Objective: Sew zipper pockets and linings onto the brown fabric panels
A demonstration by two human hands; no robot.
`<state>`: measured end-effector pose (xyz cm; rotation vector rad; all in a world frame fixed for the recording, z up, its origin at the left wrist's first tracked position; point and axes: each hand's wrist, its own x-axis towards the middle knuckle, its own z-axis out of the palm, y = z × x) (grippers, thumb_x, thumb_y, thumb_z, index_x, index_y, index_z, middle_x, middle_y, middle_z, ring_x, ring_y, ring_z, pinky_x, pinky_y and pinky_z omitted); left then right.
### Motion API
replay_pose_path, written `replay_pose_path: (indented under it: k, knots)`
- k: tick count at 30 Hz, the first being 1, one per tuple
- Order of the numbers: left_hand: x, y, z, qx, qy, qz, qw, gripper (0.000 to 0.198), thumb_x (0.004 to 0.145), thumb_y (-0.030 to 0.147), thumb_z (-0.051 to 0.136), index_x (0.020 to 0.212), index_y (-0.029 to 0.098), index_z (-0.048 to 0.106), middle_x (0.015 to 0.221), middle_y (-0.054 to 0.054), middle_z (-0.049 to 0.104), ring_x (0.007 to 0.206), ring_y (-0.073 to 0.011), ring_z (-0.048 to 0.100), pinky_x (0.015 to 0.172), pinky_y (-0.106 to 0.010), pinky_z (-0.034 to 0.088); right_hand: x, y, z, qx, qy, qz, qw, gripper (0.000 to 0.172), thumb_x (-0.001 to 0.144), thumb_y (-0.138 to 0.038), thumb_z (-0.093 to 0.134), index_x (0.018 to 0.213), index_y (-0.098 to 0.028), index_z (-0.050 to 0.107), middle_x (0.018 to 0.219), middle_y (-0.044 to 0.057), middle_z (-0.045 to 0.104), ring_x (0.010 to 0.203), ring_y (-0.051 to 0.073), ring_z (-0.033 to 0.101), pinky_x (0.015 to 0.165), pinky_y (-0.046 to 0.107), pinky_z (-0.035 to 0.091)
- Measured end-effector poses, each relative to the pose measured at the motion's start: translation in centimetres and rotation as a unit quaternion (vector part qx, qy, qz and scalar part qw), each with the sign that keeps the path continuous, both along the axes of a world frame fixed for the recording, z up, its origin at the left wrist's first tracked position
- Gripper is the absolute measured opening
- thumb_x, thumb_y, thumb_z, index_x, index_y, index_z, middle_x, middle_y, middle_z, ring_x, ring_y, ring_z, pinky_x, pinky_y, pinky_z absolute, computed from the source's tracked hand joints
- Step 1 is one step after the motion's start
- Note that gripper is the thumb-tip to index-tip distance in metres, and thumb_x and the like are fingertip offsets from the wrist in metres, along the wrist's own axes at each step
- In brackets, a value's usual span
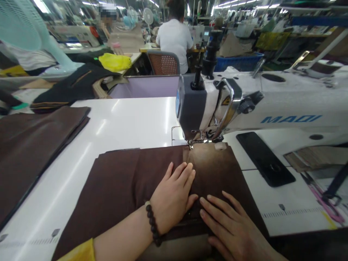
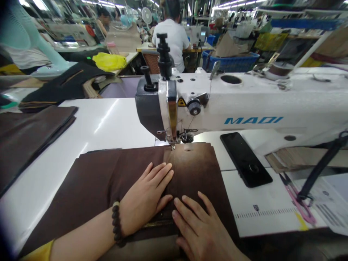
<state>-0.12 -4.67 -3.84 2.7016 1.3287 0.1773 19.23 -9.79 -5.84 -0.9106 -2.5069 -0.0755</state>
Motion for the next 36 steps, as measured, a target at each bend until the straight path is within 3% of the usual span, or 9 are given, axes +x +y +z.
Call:
replay_pose_path:
  k: [5, 8, 23, 29, 36]
  knots:
    - [0.4, -0.6, -0.4, 0.025, -0.002, 0.023, 0.999, 0.043, 0.087, 0.031, 0.04, 0.123, 0.009, 0.041, 0.133, -0.01, 0.038, 0.123, -0.0258, 0.032, 0.099, -0.051, 0.031, 0.3, 0.9, 2.3, 0.005, -0.108, 0.035, 0.994, 0.025, 0.085, -0.029, 0.044, 0.102, -0.02, 0.061, 0.114, -0.001, 0.058, 0.103, 0.017, 0.051, 0.095, 0.034, 0.027]
    - [0.3, -0.4, -0.4, 0.016, -0.012, 0.017, 1.0, 0.043, 0.086, 0.03, 0.041, 0.124, 0.009, 0.04, 0.133, -0.011, 0.038, 0.123, -0.0258, 0.031, 0.1, -0.051, 0.031, 0.3, 1.2, 3.0, 0.016, -0.113, 0.034, 0.993, 0.025, 0.085, -0.028, 0.043, 0.1, -0.019, 0.061, 0.112, 0.001, 0.059, 0.102, 0.018, 0.052, 0.091, 0.036, 0.031]
    - [-0.5, 2.4, -0.4, 0.01, -0.021, 0.0, 1.0, 0.045, 0.085, 0.029, 0.045, 0.122, 0.006, 0.039, 0.13, -0.014, 0.04, 0.123, -0.0273, 0.029, 0.101, -0.053, 0.026, -0.6, 2.3, 1.8, -0.064, -0.064, -0.005, 0.996, 0.029, 0.088, -0.019, 0.036, 0.108, -0.017, 0.057, 0.119, 0.001, 0.055, 0.108, 0.018, 0.046, 0.097, 0.04, 0.023]
    - [-0.9, 0.8, 0.3, -0.005, -0.025, -0.105, 0.994, 0.034, 0.089, 0.014, 0.029, 0.119, 0.01, 0.045, 0.126, -0.008, 0.047, 0.121, -0.0199, 0.035, 0.102, -0.044, 0.029, -0.4, 2.3, 1.8, -0.098, -0.06, -0.002, 0.993, 0.03, 0.089, -0.02, 0.036, 0.112, -0.016, 0.054, 0.123, 0.003, 0.052, 0.111, 0.02, 0.044, 0.096, 0.044, 0.026]
    - [-1.0, -1.2, -0.5, 0.016, -0.026, -0.076, 0.997, 0.037, 0.09, 0.024, 0.036, 0.122, 0.007, 0.042, 0.131, -0.013, 0.04, 0.124, -0.0248, 0.031, 0.1, -0.049, 0.03, -0.2, 2.1, 1.9, -0.139, -0.054, -0.005, 0.989, 0.032, 0.088, -0.021, 0.038, 0.117, -0.017, 0.05, 0.127, 0.003, 0.048, 0.115, 0.021, 0.041, 0.097, 0.047, 0.028]
